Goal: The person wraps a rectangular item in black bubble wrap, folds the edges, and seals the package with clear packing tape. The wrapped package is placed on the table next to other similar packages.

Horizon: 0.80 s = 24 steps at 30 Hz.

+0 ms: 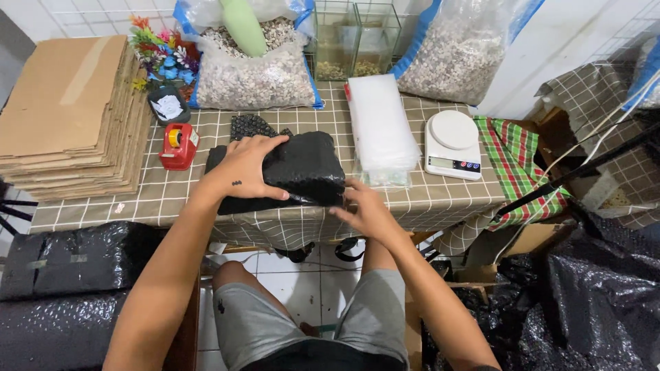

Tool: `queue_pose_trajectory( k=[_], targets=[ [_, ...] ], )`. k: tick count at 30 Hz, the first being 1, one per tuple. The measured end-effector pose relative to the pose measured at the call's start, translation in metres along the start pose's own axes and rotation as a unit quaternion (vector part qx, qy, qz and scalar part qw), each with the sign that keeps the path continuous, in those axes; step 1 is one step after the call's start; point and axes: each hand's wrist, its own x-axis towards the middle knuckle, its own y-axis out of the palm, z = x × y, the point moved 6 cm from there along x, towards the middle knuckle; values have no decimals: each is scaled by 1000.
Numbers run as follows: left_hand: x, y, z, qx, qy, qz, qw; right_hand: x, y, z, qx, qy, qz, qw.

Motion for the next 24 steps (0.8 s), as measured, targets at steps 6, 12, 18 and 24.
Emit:
queue_pose_trajectory(
  k=[6,12,18,24],
  targets=[
    [-17,4,-19,61,20,-3,998,-4,2,-41,-271,6,19,962],
    [-32,6,-33,108,53,-71,990,-3,-13,-39,54,139,-74,986],
    [-108,-1,17,-198,7,-466,862,2,31,-86,249,196,-103,943],
    [-97,110,126,-398,-222,-398,796,6,14,-24,303,229,-125,917]
  ],
)
